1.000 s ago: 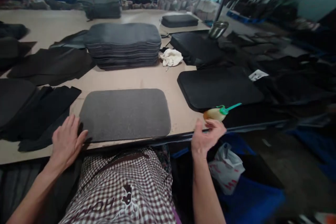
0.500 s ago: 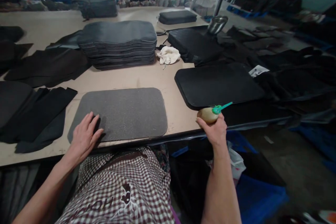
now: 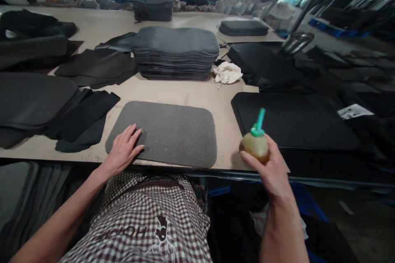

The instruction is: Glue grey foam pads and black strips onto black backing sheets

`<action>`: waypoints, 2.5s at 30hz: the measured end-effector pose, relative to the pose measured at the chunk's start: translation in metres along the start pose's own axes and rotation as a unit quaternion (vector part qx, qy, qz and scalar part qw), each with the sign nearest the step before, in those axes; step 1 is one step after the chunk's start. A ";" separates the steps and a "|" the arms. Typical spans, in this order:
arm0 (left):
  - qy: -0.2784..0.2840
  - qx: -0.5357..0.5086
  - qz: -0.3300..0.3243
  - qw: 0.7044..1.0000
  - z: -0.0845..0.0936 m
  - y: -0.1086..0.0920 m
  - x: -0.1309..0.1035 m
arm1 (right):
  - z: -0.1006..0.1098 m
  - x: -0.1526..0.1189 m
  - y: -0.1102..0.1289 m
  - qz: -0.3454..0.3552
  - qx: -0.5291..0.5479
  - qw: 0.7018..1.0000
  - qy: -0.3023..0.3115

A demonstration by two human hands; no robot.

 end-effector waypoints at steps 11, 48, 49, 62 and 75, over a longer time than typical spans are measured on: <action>-0.002 -0.013 -0.045 0.999 0.001 -0.003 0.001 | -0.157 0.002 0.139 0.020 0.161 0.943 0.292; 0.009 -0.059 -0.107 0.993 -0.006 0.007 0.011 | -0.238 -0.026 0.204 -0.087 0.240 0.863 0.436; 0.012 -0.061 -0.105 0.992 -0.006 0.007 0.011 | -0.241 -0.027 0.205 -0.078 0.233 0.869 0.429; 0.031 -0.087 -0.091 0.992 -0.011 0.013 0.023 | -0.272 -0.038 0.228 -0.069 0.179 0.875 0.444; 0.077 -0.134 -0.087 0.984 -0.023 0.017 0.030 | -0.288 -0.024 0.232 0.187 0.069 0.881 0.430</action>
Point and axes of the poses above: each hand's wrist, its own x-axis towards the middle knuckle, its own z-axis out of the back of the hand, y = z × x, the point moved 1 cm from there along x, towards the middle knuckle, and after that the axes turned 12 degrees about -z, right-handed, at the moved point
